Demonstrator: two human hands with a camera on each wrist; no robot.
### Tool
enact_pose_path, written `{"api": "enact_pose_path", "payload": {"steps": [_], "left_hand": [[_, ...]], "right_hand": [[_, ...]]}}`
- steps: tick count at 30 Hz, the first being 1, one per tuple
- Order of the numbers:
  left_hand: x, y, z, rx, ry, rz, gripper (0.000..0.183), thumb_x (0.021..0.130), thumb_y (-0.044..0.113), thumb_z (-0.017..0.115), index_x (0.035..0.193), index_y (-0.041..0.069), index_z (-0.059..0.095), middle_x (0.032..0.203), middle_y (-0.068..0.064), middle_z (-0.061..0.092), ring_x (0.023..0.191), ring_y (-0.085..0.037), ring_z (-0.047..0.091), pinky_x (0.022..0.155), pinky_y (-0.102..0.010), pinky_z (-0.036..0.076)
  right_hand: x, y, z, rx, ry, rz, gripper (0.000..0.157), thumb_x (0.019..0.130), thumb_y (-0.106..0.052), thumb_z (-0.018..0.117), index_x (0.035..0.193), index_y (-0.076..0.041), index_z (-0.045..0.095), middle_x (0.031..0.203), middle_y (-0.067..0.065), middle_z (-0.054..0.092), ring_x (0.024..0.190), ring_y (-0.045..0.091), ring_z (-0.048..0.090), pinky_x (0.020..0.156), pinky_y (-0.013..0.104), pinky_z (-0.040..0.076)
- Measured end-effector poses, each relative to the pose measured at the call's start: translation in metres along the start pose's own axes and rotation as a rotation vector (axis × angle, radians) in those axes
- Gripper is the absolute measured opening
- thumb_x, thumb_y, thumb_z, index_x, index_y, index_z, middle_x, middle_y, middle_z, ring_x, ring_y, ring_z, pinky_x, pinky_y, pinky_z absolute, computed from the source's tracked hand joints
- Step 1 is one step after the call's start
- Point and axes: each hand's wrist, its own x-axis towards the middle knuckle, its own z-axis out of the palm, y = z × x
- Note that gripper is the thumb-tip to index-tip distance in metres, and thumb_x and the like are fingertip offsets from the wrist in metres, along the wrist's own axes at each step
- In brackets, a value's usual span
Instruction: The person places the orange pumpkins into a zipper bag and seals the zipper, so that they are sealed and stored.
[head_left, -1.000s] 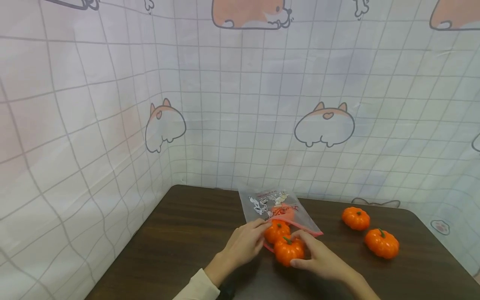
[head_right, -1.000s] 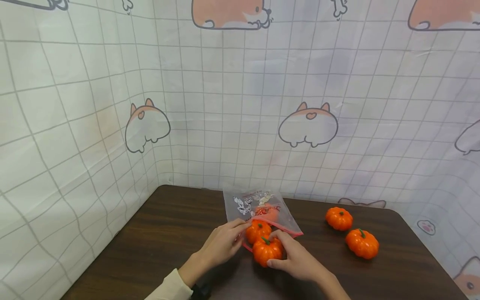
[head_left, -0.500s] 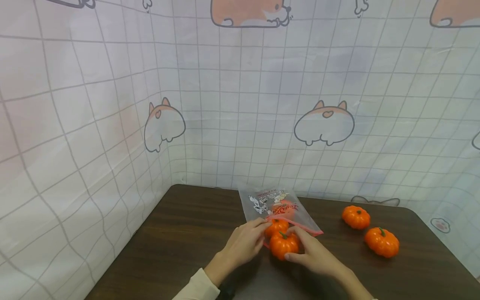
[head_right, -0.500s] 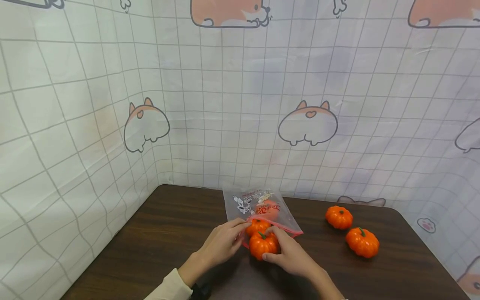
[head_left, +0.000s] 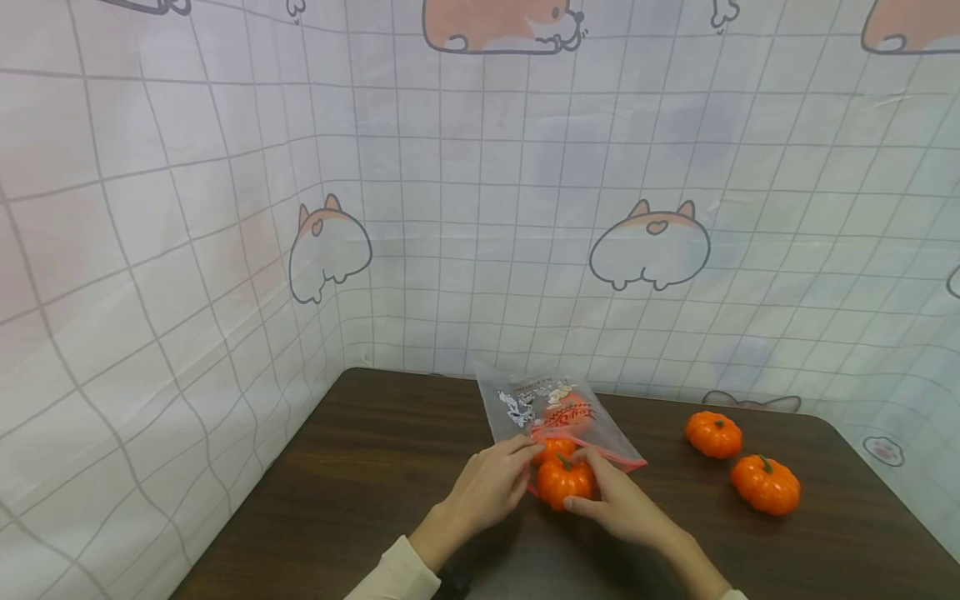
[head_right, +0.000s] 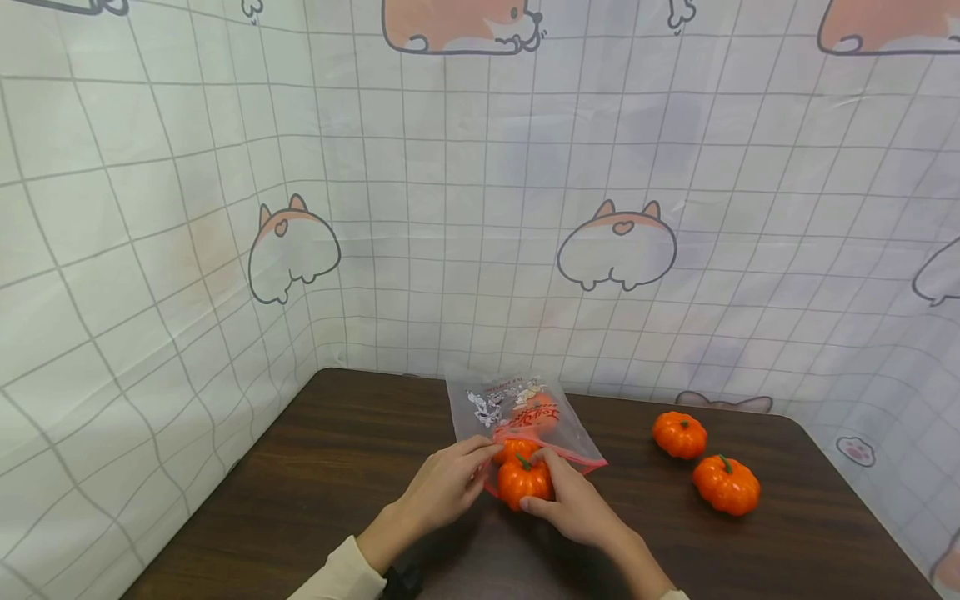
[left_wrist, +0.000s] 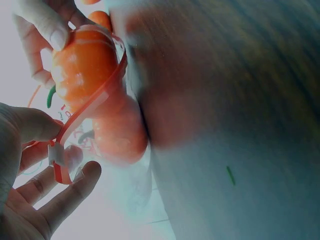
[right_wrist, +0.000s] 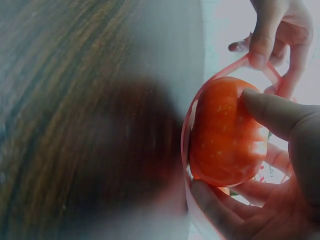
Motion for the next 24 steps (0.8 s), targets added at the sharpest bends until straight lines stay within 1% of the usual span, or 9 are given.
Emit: {"api": "enact_pose_path", "payload": {"steps": [5, 9, 14, 19, 22, 24], "left_hand": [[0.0, 0.001, 0.0, 0.015, -0.015, -0.009, 0.037, 0.092, 0.013, 0.071, 0.13, 0.014, 0.07, 0.126, 0.003, 0.07, 0.103, -0.015, 0.071, 0.085, -0.031, 0.059], [0.0, 0.001, 0.0, 0.022, -0.027, -0.015, 0.038, 0.092, 0.013, 0.071, 0.13, 0.014, 0.07, 0.126, 0.003, 0.07, 0.102, -0.015, 0.071, 0.084, -0.031, 0.059], [0.0, 0.001, 0.0, 0.025, -0.025, -0.006, 0.038, 0.091, 0.013, 0.071, 0.13, 0.014, 0.07, 0.126, 0.003, 0.07, 0.102, -0.015, 0.071, 0.086, -0.03, 0.059], [0.0, 0.001, -0.001, 0.021, -0.029, -0.005, 0.038, 0.092, 0.013, 0.071, 0.13, 0.014, 0.069, 0.127, 0.002, 0.07, 0.104, -0.015, 0.071, 0.088, -0.031, 0.059], [0.0, 0.001, 0.0, 0.014, -0.026, -0.008, 0.038, 0.092, 0.014, 0.071, 0.13, 0.014, 0.07, 0.127, 0.003, 0.07, 0.103, -0.015, 0.071, 0.087, -0.031, 0.059], [0.0, 0.001, 0.0, 0.008, -0.023, -0.009, 0.037, 0.093, 0.014, 0.071, 0.13, 0.014, 0.07, 0.126, 0.003, 0.07, 0.103, -0.015, 0.071, 0.087, -0.032, 0.059]], "right_hand": [[0.003, 0.002, 0.005, -0.014, 0.015, 0.023, 0.057, 0.089, -0.034, 0.079, 0.132, -0.008, 0.053, 0.133, 0.014, 0.064, 0.123, 0.034, 0.062, 0.104, 0.06, 0.047], [0.005, 0.003, 0.009, -0.045, 0.038, 0.045, 0.055, 0.086, -0.032, 0.082, 0.13, -0.011, 0.055, 0.131, 0.011, 0.066, 0.122, 0.034, 0.063, 0.104, 0.059, 0.047], [0.006, -0.002, 0.013, -0.157, 0.076, 0.084, 0.056, 0.083, -0.034, 0.085, 0.128, -0.015, 0.059, 0.13, 0.007, 0.067, 0.119, 0.033, 0.065, 0.098, 0.059, 0.051], [0.006, -0.007, 0.015, -0.286, 0.121, 0.077, 0.056, 0.08, -0.036, 0.086, 0.127, -0.016, 0.063, 0.127, 0.008, 0.068, 0.113, 0.034, 0.067, 0.091, 0.059, 0.054], [0.007, -0.009, 0.015, -0.327, 0.141, 0.073, 0.056, 0.079, -0.037, 0.086, 0.126, -0.016, 0.065, 0.127, 0.009, 0.069, 0.113, 0.036, 0.067, 0.09, 0.059, 0.054], [0.008, -0.01, 0.016, -0.335, 0.15, 0.073, 0.056, 0.079, -0.038, 0.086, 0.126, -0.016, 0.065, 0.127, 0.01, 0.069, 0.113, 0.036, 0.067, 0.089, 0.06, 0.054]]}}
